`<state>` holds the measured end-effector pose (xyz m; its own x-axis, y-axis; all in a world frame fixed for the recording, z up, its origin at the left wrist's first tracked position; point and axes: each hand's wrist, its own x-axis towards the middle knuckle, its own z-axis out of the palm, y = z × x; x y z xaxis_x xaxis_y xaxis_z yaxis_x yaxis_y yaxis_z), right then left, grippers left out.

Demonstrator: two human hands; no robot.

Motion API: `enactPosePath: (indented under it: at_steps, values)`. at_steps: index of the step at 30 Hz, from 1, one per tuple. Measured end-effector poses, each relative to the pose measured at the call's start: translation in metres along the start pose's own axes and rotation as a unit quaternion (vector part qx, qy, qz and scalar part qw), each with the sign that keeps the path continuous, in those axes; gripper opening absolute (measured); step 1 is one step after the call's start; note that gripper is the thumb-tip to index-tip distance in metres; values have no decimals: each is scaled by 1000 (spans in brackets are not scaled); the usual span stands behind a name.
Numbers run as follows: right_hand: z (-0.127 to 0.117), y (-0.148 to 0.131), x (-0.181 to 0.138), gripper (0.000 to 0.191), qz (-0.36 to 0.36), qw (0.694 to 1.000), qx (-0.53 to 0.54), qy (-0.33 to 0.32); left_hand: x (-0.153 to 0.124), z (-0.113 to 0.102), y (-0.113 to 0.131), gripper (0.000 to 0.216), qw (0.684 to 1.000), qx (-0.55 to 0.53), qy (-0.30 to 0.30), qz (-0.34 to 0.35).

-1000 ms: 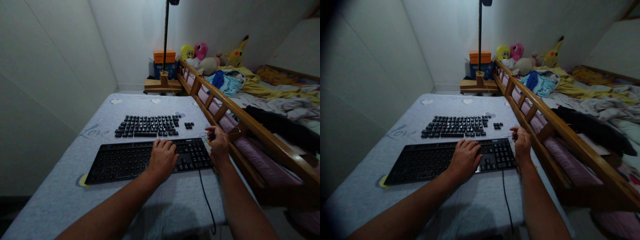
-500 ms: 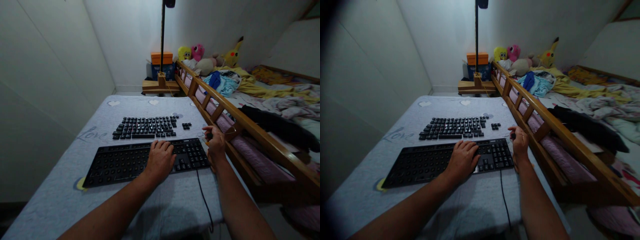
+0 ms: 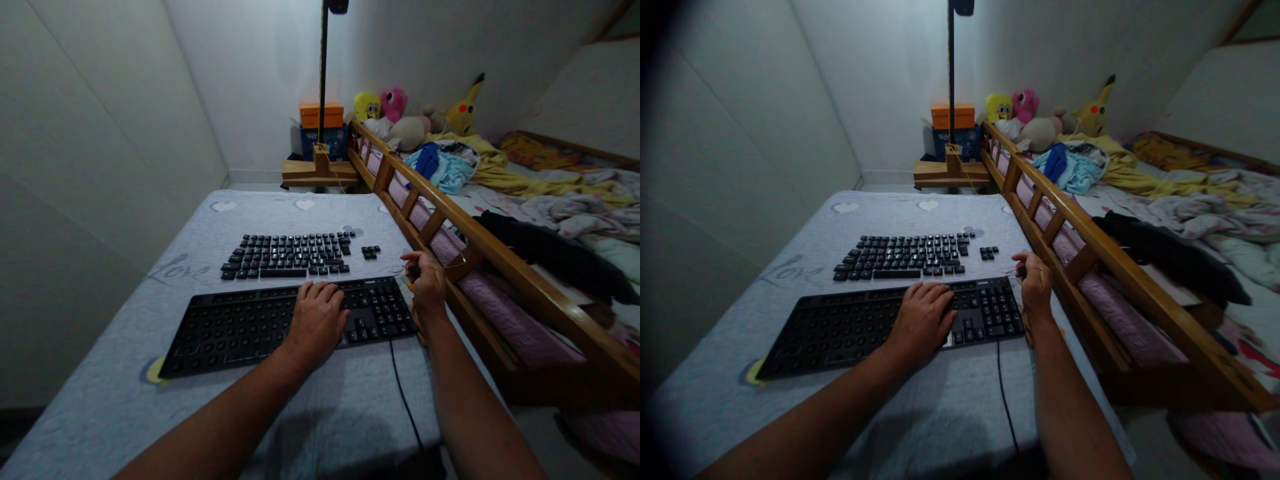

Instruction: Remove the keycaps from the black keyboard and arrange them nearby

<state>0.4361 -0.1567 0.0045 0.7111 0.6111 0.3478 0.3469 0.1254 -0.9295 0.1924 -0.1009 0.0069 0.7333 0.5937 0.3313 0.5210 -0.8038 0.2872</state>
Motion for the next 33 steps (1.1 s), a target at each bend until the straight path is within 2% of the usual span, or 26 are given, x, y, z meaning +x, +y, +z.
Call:
enactPosePath:
  at_steps: [17, 26, 33]
  values:
    - [1, 7, -4, 43, 2, 1000, 26, 11, 0, 0, 1, 25, 1000, 12, 5, 5]
    - [-1, 6, -4, 45, 2, 1000, 7, -3, 0, 2, 0, 26, 1000, 7, 8, 4]
    - [1, 5, -5, 43, -1, 1000, 17, 19, 0, 3, 0, 26, 1000, 13, 11, 6]
